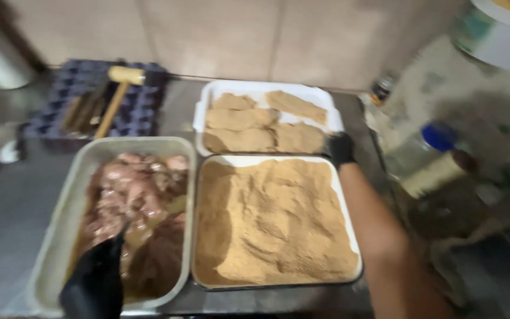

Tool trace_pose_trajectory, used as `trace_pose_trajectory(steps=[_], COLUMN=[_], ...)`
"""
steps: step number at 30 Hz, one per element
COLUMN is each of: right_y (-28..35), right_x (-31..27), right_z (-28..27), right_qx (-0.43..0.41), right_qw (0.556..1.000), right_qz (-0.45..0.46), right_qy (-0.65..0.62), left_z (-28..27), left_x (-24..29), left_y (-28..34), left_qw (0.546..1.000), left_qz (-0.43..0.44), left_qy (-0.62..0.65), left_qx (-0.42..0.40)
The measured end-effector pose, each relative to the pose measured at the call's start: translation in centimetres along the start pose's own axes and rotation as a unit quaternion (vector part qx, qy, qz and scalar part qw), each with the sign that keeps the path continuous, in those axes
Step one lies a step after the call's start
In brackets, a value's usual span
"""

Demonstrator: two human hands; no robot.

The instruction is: Breading marinated chicken pieces by hand in a commercial kitchen setting.

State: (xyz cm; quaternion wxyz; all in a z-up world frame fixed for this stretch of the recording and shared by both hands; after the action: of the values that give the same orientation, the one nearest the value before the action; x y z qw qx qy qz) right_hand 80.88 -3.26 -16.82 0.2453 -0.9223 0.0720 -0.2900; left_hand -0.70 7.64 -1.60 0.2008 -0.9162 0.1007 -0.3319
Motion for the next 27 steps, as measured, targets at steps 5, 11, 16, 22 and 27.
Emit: trace_pose_trajectory(steps=[5,11,16,22,27], right_y=[-5.5,-10.4,-9.6,-3.8,-5.6], right_x=[-2.6,-18.9,-32.2,-36.7,-33.2], right_z=[-15.1,-34.8,-44.0,-42.4,-42.7], right_qx=[0.016,0.191,-0.051,0.009,-0.115], right_qw=[0.921,0.896,0.838,0.887,0.915], right_qz=[0.294,-0.054,-0.268,-0.324,-0.205], right_qy=[-0.255,-0.398,-0.473,-0.328,-0.328], left_z=[-1.9,-2.4,-3.3,-2.7,-3.4], left_x=[6.3,5.7,6.3,5.5,6.1], left_y=[-4.0,-4.2,-4.1,-3.9,-3.8], left_qw=[0.999,0.997,0.995,0.993,0.994], left_qz=[-0.002,-0.058,-0.046,-0.044,-0.013], left_qy=[0.041,0.05,0.085,0.106,0.102], left_qx=[-0.013,0.014,0.024,0.015,0.04])
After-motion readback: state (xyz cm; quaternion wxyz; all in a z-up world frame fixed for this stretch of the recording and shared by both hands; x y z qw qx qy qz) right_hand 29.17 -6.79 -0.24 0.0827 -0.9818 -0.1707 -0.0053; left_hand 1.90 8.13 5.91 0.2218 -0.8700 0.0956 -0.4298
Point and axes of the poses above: each hand's wrist, its own y-axis away from the middle knuckle, its own z-axis out of the palm, x = y × z, the point moved 9 cm from there along -y, towards the middle knuckle, and after that the axes turned 13 degrees about -z, right-handed, at the moved point
